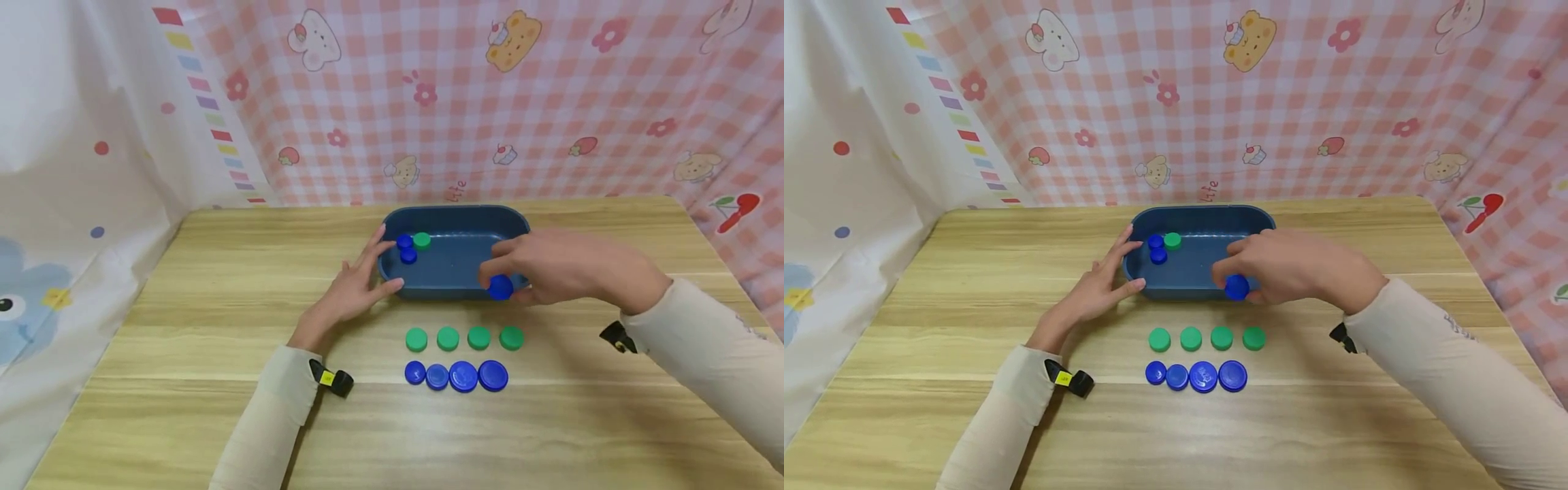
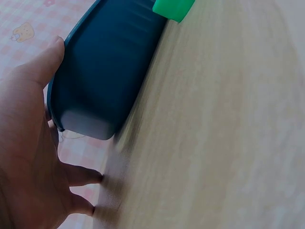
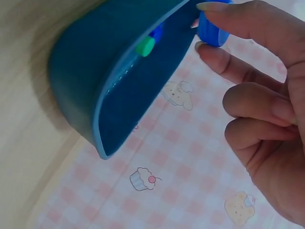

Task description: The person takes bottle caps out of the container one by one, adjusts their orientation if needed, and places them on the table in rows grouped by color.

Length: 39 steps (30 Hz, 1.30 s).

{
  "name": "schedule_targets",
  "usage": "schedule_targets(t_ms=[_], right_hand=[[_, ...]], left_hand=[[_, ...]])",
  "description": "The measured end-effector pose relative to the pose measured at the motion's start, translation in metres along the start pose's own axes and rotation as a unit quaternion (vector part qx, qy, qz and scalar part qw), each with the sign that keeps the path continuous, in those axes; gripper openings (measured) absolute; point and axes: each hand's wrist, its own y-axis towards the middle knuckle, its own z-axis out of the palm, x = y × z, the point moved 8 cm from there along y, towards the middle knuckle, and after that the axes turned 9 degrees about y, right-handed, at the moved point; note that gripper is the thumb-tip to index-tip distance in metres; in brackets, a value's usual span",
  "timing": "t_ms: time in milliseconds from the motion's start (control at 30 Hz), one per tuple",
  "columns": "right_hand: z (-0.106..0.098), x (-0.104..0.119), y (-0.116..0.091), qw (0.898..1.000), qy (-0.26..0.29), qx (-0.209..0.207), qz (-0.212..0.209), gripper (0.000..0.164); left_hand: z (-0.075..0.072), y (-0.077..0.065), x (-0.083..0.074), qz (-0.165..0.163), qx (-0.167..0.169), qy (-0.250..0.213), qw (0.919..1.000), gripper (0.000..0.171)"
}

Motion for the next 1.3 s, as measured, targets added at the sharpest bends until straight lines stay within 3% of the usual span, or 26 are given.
schedule_targets(t_ms=[300,533,700,833,1100,1300], right_hand=[[0.016,0.01,-0.022,1.0,0.008,-0.021,0.01,0.034],[0.042,0.018,-0.029,0.998,0.067,-0.006,0.013,0.034],[0.058,0.023,-0.037,0.996,0.084,-0.021,0.006,0.03],[0.067,0.022,-0.044,0.996,0.079,-0.035,0.013,0.028],[0.085,0.013,-0.052,0.992,0.11,-0.012,0.06,0.029],[0.095,0.012,-0.052,0.993,0.107,-0.021,0.055,0.03]], left_hand=[[0.0,0.0,0.002,0.001,-0.002,0.003,1.0,0.078],[-0.002,0.0,0.0,-0.005,0.002,0.003,1.0,0.077],[-0.001,0.0,0.001,-0.006,0.003,0.005,1.0,0.076],[0.0,0.0,0.001,-0.002,0.001,0.004,1.0,0.075],[0.001,0.001,0.001,0.002,-0.001,0.004,1.0,0.076],[0.001,0.001,0.001,0.001,-0.001,0.001,1.0,0.074]])
